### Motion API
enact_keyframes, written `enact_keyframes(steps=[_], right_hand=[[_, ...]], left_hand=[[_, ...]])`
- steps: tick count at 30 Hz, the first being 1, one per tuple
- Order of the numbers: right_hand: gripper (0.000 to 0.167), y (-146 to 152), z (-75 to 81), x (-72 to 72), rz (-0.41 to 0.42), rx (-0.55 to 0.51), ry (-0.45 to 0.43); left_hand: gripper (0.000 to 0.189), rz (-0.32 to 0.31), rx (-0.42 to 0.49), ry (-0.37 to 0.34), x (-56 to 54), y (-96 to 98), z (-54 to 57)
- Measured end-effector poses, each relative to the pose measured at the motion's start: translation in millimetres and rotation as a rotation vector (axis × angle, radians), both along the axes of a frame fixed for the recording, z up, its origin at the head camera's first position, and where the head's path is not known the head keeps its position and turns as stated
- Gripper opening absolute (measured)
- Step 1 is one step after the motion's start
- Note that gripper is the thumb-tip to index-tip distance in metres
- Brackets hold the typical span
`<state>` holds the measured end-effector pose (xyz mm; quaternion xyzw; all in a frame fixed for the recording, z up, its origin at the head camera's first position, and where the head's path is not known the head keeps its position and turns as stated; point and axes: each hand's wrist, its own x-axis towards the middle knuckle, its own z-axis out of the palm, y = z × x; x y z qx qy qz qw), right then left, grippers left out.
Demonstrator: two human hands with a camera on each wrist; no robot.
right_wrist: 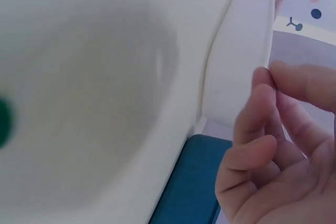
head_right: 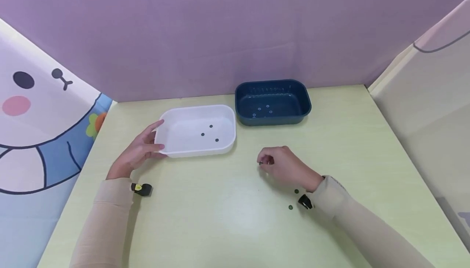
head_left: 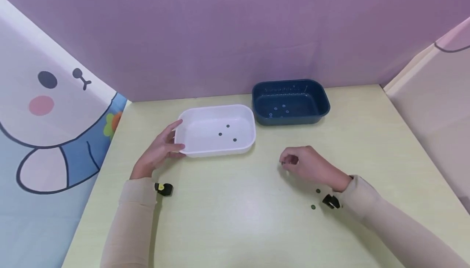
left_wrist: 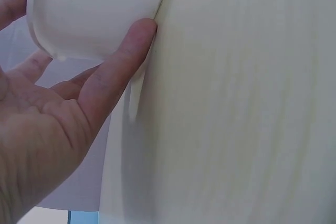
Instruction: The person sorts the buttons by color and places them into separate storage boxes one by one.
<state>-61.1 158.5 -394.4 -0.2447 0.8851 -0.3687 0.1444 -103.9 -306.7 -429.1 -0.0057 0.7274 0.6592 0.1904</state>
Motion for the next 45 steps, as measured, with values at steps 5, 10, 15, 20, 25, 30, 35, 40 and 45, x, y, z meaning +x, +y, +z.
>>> enact_keyframes(steps=[5, 10, 15, 20, 25, 30, 35, 40, 45], right_hand=[[0.008, -10, 1.9, -14.3, -0.035, -0.064, 0.016], [0.008, -20, 3.7, -26.4, -0.073, -0.128, -0.004], [0.01, -32, 6.3, -38.0, -0.074, -0.178, -0.006], [0.01, -42, 8.1, -47.0, -0.056, -0.214, -0.006], [0.011, -48, 11.5, -51.1, -0.05, -0.228, -0.016], [0.012, -53, 13.5, -55.4, -0.056, -0.245, -0.014], [0.015, -58, 15.9, -58.0, -0.064, -0.276, -0.023], [0.017, -60, 15.6, -59.9, -0.079, -0.27, -0.031], [0.018, -64, 16.8, -60.7, -0.092, -0.28, -0.039]], left_hand=[[0.091, -0.009, 0.011, 0.0, 0.1, -0.7, -0.6], [0.091, -0.005, 0.01, -0.007, -0.4, -1.3, 0.6], [0.092, 0.0, 0.011, -0.019, -1.2, -0.9, 0.3], [0.091, -0.001, 0.006, -0.018, -0.9, 0.4, 0.6], [0.091, -0.001, 0.001, -0.017, -0.4, 1.4, 1.5], [0.091, 0.005, -0.002, -0.018, -0.5, 0.8, 1.9], [0.09, 0.01, 0.002, -0.015, -0.2, 1.4, 1.8], [0.09, 0.014, -0.005, -0.017, 0.1, 2.0, 1.1], [0.09, 0.011, -0.013, -0.016, 0.0, 1.1, 1.4]])
